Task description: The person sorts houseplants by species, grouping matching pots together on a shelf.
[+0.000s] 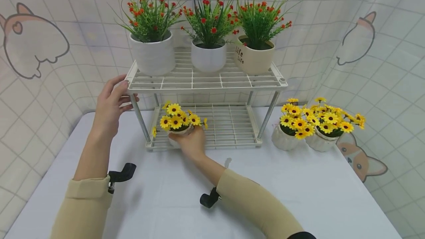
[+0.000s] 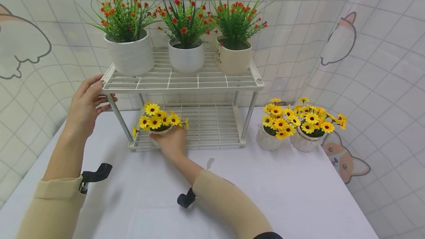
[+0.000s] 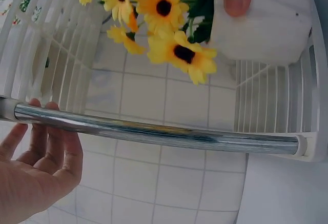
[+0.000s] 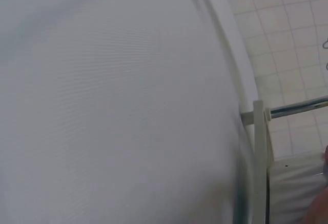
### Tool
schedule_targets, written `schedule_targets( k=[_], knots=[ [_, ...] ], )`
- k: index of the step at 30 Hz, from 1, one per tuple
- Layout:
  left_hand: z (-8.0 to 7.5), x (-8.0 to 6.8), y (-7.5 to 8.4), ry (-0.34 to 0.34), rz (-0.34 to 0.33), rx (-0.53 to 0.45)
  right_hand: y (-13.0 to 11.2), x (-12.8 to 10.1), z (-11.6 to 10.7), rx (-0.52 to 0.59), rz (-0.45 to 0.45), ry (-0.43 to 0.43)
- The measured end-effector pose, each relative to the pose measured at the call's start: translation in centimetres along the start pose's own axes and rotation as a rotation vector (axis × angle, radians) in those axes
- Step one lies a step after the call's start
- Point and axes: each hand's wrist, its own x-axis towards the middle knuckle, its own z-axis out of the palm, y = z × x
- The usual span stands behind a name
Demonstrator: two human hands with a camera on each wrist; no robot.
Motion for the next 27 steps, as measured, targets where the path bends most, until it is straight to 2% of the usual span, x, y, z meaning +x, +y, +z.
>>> schedule_targets(
  k=[7, 14, 21, 27],
  knots=[
    [0.2, 0.0, 0.0, -0.007, 0.003, -0.024, 0.3, 1.1, 0.8, -0.019, 0.013, -0.061],
    [0.3, 0.1, 0.1, -0.003, -0.006, -0.037, 0.3, 1.1, -0.3, -0.040, 0.033, -0.135],
    [0.2, 0.0, 0.0, 0.005, -0.011, -0.033, 0.3, 0.1, -0.5, -0.074, 0.029, -0.105],
    [0.3, -0.1, 0.1, 0.025, -0.001, 0.001, 0.1, 0.7, 0.4, -0.156, 0.026, -0.108]
  ],
)
